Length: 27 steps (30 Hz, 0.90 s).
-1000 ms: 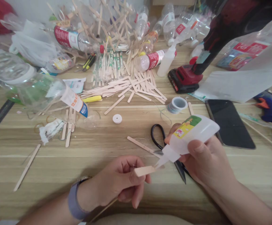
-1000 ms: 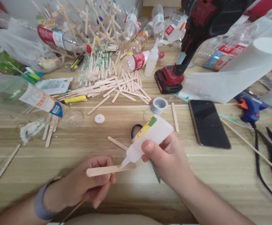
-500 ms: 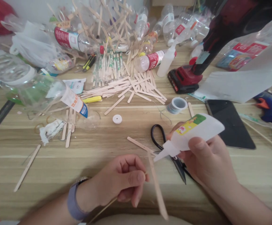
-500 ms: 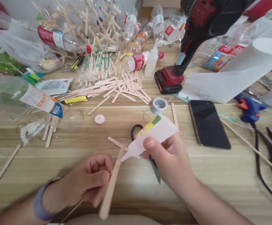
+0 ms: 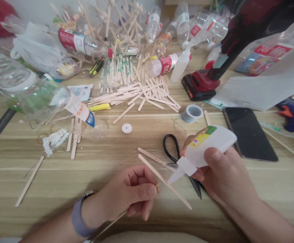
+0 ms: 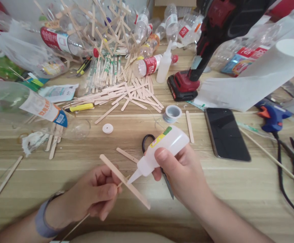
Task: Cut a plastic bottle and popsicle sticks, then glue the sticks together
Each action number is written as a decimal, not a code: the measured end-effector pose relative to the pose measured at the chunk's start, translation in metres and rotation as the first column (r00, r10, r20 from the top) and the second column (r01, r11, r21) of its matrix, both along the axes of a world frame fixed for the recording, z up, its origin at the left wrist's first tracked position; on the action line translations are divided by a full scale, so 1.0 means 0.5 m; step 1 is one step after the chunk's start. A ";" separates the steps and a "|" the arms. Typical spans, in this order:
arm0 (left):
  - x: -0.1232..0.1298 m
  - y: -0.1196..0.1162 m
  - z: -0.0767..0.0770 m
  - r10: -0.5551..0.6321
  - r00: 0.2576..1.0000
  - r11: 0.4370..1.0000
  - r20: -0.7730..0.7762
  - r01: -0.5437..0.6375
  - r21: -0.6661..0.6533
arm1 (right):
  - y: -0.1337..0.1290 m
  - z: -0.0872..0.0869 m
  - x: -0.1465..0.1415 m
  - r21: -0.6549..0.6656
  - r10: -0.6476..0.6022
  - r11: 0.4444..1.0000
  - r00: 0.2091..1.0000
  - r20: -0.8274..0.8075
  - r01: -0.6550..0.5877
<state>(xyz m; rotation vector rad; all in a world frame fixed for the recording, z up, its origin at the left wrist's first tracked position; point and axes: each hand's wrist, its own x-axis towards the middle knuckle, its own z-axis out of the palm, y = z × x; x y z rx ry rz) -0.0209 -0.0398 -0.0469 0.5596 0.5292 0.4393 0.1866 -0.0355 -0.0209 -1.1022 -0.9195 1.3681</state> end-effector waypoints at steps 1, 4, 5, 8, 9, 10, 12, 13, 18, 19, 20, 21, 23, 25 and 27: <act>0.000 0.000 0.000 -0.002 1.000 1.000 -0.001 0.002 0.005 | -0.001 -0.003 0.002 0.002 0.020 1.000 1.000 0.007 -0.020; 0.000 -0.001 0.000 -0.017 1.000 1.000 -0.023 0.018 0.011 | -0.006 -0.014 0.008 0.010 0.047 0.999 0.998 0.042 -0.047; -0.001 -0.001 0.000 -0.024 0.999 1.000 -0.028 0.025 0.010 | -0.008 -0.017 0.010 0.015 0.052 0.999 0.997 0.057 -0.052; -0.002 -0.003 0.000 -0.045 0.999 0.999 -0.021 0.045 0.000 | -0.010 -0.021 0.014 0.026 0.031 0.999 0.997 0.067 -0.033; -0.002 -0.003 -0.001 -0.043 0.999 0.999 -0.017 0.043 -0.001 | -0.010 -0.020 0.014 0.029 0.021 0.999 0.998 0.065 -0.023; -0.001 -0.003 -0.001 -0.033 0.999 0.999 -0.012 0.032 -0.002 | -0.009 -0.017 0.014 0.032 0.011 0.999 0.998 0.068 -0.013; -0.001 -0.003 -0.003 -0.008 1.000 1.000 -0.006 0.008 0.002 | -0.006 -0.010 0.012 0.039 -0.009 0.999 0.998 0.067 0.007; 0.000 -0.003 -0.004 0.001 1.000 1.000 -0.004 -0.001 0.006 | -0.005 -0.007 0.011 0.041 -0.019 0.999 0.998 0.059 0.016; 0.000 0.000 -0.002 -0.019 0.999 1.000 -0.035 0.019 0.012 | -0.007 -0.013 0.011 0.045 0.048 0.998 0.997 0.064 -0.051; 0.001 0.001 0.000 -0.020 0.999 1.000 -0.044 0.021 0.010 | -0.009 -0.017 0.012 0.051 0.056 0.997 0.995 0.084 -0.061; 0.001 0.001 0.002 -0.022 0.998 1.000 -0.052 0.022 0.008 | -0.010 -0.021 0.014 0.060 0.055 0.996 0.994 0.098 -0.061; 0.001 0.002 0.004 -0.022 0.998 1.000 -0.058 0.023 0.006 | -0.012 -0.024 0.016 0.065 0.048 0.996 0.993 0.107 -0.055; 0.002 0.002 0.006 -0.022 0.998 1.000 -0.064 0.022 -0.002 | -0.013 -0.028 0.018 0.073 0.043 0.996 0.993 0.106 -0.051; 0.002 0.002 0.006 -0.023 0.998 1.000 -0.062 0.023 -0.009 | -0.013 -0.029 0.018 0.074 0.052 0.996 0.995 0.085 -0.058; 0.001 0.001 0.004 -0.027 0.998 1.000 -0.059 0.026 -0.004 | -0.012 -0.027 0.016 0.081 0.051 0.995 0.996 0.071 -0.056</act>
